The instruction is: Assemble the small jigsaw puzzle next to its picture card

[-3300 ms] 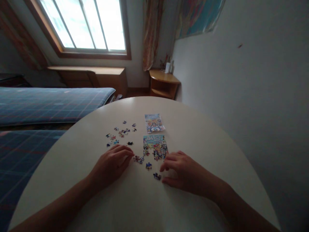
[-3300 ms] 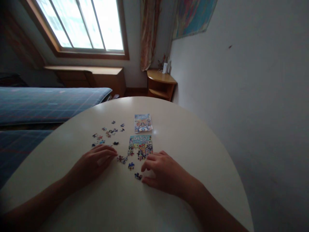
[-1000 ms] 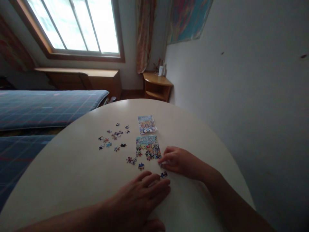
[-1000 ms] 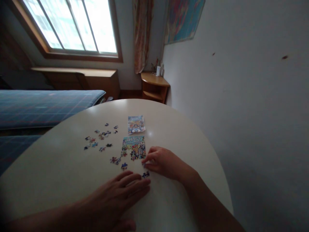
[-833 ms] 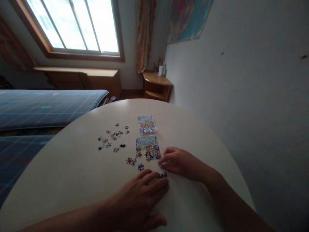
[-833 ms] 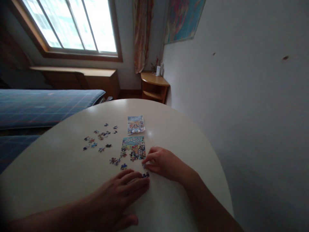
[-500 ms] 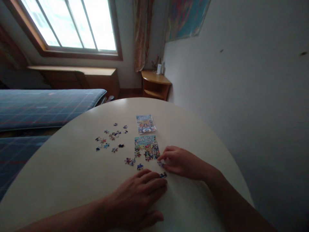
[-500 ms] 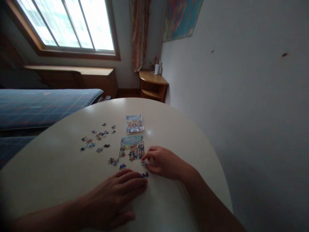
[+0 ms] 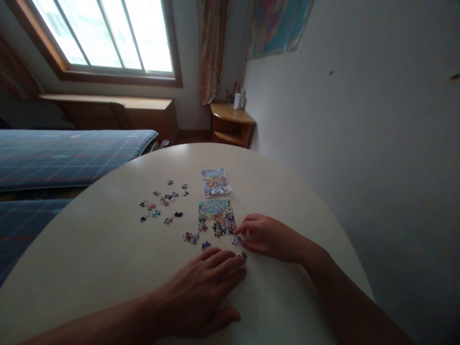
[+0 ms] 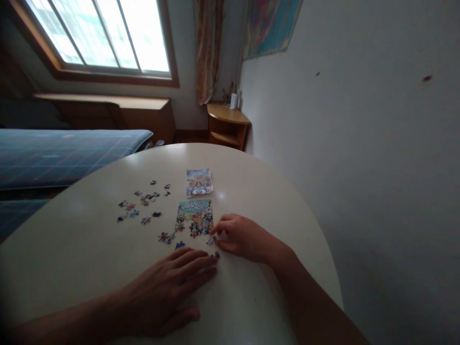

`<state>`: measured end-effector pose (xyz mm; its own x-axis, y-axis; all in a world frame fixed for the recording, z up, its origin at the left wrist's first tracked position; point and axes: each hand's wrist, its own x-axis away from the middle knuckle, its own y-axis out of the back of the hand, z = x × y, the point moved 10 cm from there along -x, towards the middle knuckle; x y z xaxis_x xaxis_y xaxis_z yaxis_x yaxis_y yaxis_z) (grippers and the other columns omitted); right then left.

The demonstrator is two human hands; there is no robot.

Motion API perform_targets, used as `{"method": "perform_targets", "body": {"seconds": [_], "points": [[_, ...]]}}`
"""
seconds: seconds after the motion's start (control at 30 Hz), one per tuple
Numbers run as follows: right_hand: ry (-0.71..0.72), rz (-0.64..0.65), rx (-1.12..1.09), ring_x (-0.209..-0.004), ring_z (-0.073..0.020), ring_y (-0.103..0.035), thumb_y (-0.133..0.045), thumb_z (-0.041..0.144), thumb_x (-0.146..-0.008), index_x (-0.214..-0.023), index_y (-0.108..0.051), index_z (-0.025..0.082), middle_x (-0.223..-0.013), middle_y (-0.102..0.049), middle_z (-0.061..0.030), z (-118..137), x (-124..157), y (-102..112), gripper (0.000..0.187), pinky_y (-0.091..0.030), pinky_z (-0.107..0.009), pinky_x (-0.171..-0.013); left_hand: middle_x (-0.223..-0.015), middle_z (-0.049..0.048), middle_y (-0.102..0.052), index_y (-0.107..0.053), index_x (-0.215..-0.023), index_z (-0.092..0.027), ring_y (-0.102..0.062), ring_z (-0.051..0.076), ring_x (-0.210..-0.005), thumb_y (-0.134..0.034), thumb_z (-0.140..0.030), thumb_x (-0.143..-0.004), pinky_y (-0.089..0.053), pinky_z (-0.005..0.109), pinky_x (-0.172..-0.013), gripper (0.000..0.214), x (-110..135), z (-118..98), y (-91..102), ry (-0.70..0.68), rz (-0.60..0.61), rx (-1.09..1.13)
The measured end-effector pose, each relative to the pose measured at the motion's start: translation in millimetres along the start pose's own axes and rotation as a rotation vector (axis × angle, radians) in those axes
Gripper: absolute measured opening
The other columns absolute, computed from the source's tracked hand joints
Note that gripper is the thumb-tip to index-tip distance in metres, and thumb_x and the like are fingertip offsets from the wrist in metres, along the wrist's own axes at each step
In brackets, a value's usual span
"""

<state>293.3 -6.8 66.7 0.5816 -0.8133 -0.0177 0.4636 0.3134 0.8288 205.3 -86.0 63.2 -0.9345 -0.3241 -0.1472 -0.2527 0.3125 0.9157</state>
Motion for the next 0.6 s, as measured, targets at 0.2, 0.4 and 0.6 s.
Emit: {"method": "perform_targets", "body": {"seconds": [0.2,0.4,0.6], "points": [[-0.002,-0.014,0.024,-0.088,-0.0163,-0.062,-0.066,0.022,-0.087,-0.095,-0.072,0.021,-0.097,-0.066,-0.0044,-7.0,-1.3,-0.9,0.010,-0.047,-0.029,-0.083,-0.141,0.0122,-0.054,-0.046,-0.137,-0.015,-0.052,0.031,-0.124,-0.052,-0.048,-0.094,-0.038,0.045,-0.108,0.055,0.8,3.9,-2.3,0.022,0.015,0.010],[-0.049,-0.040,0.035,-0.086,-0.0162,-0.062,-0.065,0.020,-0.086,-0.093,-0.072,0.021,-0.094,-0.066,-0.0042,-9.7,-3.6,-1.5,0.010,-0.046,-0.028,-0.079,-0.142,0.0103,-0.054,-0.045,-0.139,-0.017,-0.052,0.029,-0.126,-0.054,-0.046,-0.094,-0.039,0.043,-0.109,0.054,0.8,4.5,1.9,0.009,-0.003,0.029],[-0.080,-0.049,0.031,-0.082,-0.0156,-0.060,-0.064,0.017,-0.084,-0.088,-0.072,0.021,-0.089,-0.066,-0.0030,-9.4,-6.4,-0.9,0.009,-0.045,-0.027,-0.076,-0.148,0.0115,-0.048,-0.043,-0.140,-0.016,-0.043,0.028,-0.136,-0.050,-0.038,-0.096,-0.036,0.047,-0.113,0.050,4.7,13.9,6.3,0.074,-0.072,-0.080]]}}
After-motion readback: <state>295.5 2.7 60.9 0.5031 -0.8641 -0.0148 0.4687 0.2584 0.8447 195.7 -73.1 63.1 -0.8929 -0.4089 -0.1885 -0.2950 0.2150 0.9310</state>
